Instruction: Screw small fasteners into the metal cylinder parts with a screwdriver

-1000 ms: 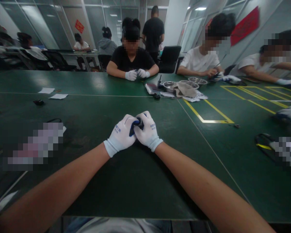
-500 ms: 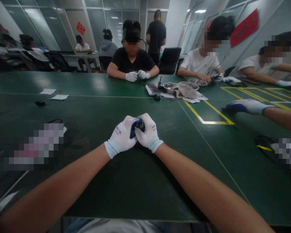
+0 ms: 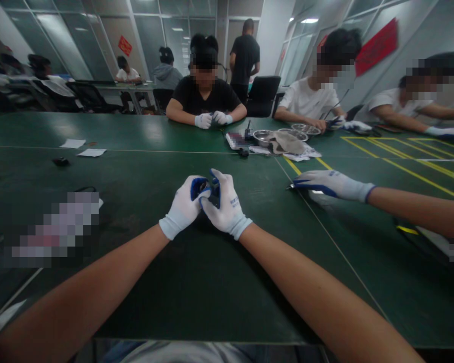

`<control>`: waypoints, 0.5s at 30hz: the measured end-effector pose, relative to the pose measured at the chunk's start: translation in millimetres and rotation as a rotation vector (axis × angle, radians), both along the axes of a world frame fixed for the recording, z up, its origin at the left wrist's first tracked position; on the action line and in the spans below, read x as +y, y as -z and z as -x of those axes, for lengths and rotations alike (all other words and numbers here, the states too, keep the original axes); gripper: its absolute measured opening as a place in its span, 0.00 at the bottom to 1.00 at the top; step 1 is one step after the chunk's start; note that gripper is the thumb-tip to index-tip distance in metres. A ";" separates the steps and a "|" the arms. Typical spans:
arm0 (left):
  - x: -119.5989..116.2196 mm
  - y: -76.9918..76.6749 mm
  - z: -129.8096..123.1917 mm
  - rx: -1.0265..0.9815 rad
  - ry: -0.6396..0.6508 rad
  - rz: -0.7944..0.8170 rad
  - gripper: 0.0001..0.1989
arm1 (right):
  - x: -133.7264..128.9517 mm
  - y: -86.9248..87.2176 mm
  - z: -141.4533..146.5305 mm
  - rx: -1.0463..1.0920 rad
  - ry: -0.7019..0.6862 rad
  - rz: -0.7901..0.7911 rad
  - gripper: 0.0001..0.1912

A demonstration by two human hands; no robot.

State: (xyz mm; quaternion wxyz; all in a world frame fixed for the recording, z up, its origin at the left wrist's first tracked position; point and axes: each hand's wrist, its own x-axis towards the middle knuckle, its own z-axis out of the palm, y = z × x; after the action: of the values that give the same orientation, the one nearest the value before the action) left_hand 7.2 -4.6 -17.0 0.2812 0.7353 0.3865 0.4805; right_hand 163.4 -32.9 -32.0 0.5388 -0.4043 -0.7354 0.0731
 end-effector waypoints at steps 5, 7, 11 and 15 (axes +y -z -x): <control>14.8 0.7 10.4 0.110 -0.239 -0.064 0.20 | 7.0 3.4 0.6 0.006 0.126 0.022 0.34; 19.9 -0.3 15.2 0.246 -0.311 -0.086 0.22 | 10.9 6.1 -0.5 0.033 0.146 0.053 0.31; 21.4 -3.3 18.0 0.546 -0.400 -0.018 0.23 | 16.2 9.5 -2.3 0.068 0.151 0.088 0.26; 17.3 -4.8 14.7 0.707 -0.334 -0.020 0.25 | 16.3 9.4 -2.1 0.039 0.140 0.063 0.24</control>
State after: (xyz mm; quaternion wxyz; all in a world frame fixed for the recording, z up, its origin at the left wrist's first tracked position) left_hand -7.5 12.6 -12.2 0.0417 0.7851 0.5691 0.2406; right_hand 165.5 -16.6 -41.4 0.5441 -0.4698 -0.6920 0.0663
